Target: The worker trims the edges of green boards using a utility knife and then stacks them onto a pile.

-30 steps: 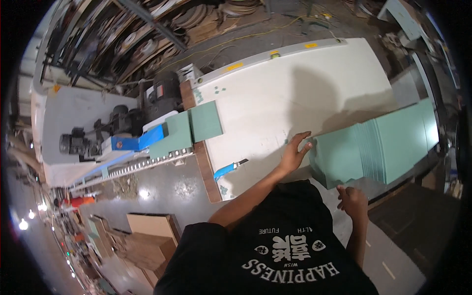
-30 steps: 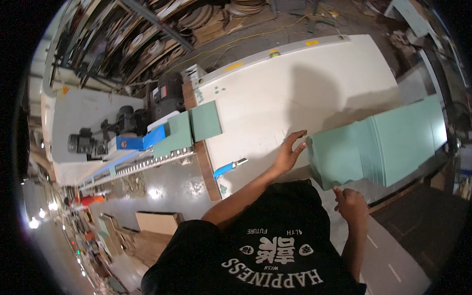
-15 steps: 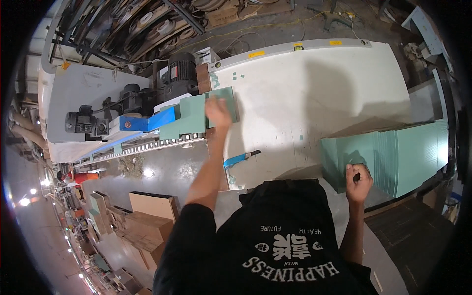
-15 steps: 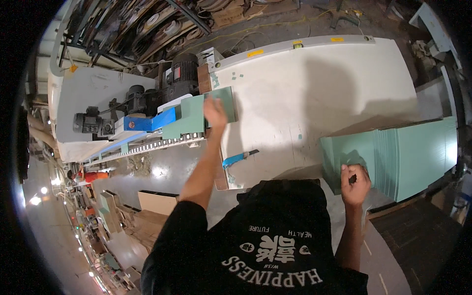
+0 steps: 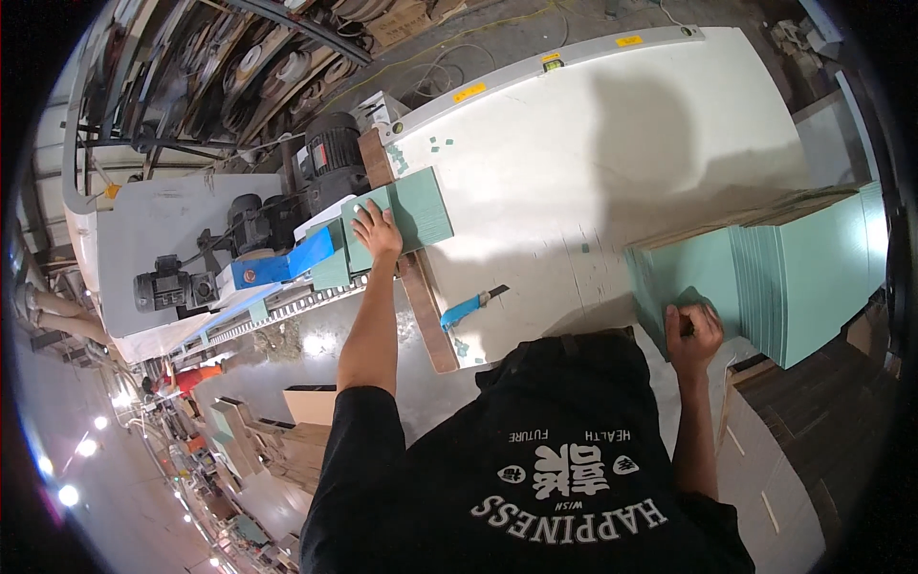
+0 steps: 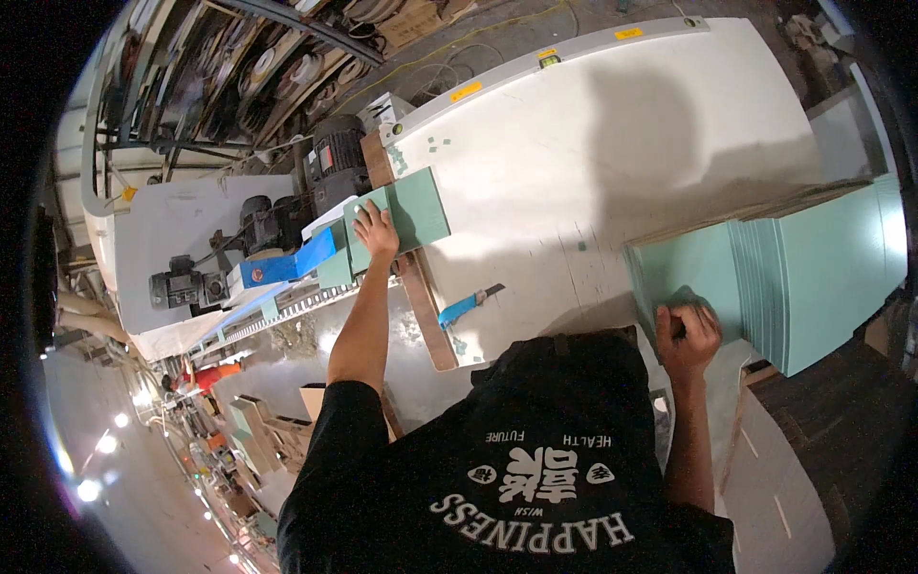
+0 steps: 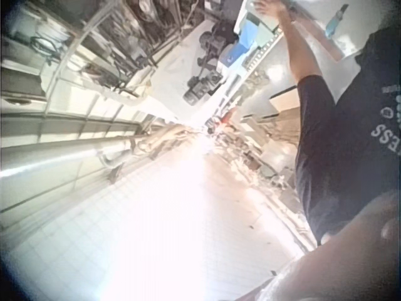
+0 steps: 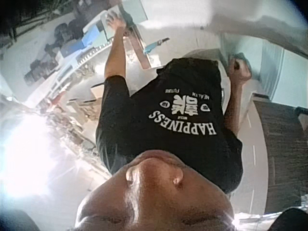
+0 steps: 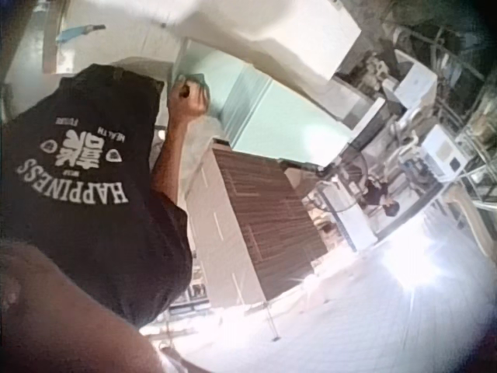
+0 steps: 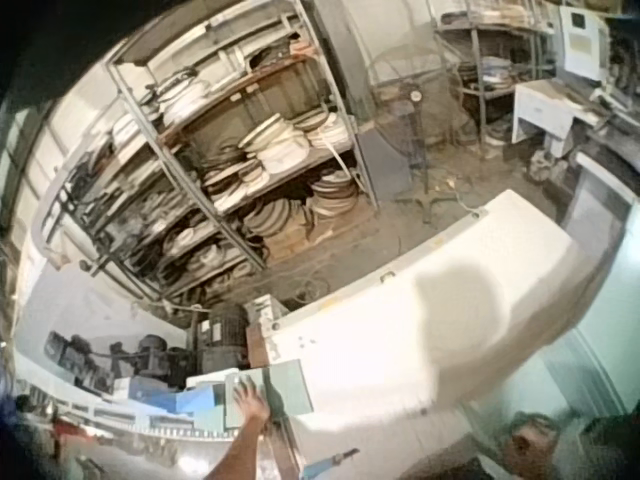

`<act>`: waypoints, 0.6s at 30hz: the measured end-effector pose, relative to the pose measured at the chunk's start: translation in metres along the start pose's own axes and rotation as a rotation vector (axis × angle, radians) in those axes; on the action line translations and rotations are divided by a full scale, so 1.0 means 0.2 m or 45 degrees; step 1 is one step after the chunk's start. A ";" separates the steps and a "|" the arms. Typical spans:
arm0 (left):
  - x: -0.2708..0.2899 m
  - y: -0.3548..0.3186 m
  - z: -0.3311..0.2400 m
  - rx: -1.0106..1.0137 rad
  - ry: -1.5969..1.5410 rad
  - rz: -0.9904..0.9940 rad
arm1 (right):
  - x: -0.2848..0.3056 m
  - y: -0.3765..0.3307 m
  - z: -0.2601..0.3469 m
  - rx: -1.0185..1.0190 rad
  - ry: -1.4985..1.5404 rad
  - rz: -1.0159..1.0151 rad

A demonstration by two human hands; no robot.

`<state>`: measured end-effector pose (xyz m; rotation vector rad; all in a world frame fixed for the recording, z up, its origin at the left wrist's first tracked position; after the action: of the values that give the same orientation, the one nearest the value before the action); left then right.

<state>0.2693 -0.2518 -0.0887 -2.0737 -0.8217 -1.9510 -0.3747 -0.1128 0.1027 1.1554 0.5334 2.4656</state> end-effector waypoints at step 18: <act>-0.05 0.38 -0.54 -0.772 0.377 0.849 | 0.03 -0.01 0.01 -0.076 -0.088 -0.061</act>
<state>0.2135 -0.3697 -0.0663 -1.8676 0.5310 -2.1401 -0.3771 -0.1078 0.1073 1.1861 0.4595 2.3754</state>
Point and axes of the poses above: each hand's wrist, its own y-axis towards the middle knuckle, its own x-axis out of the back of the hand, z = x × y, the point moved 3 cm from there along y, towards the middle knuckle, and after that the axes turned 12 degrees about -z, right-handed, at the moved point
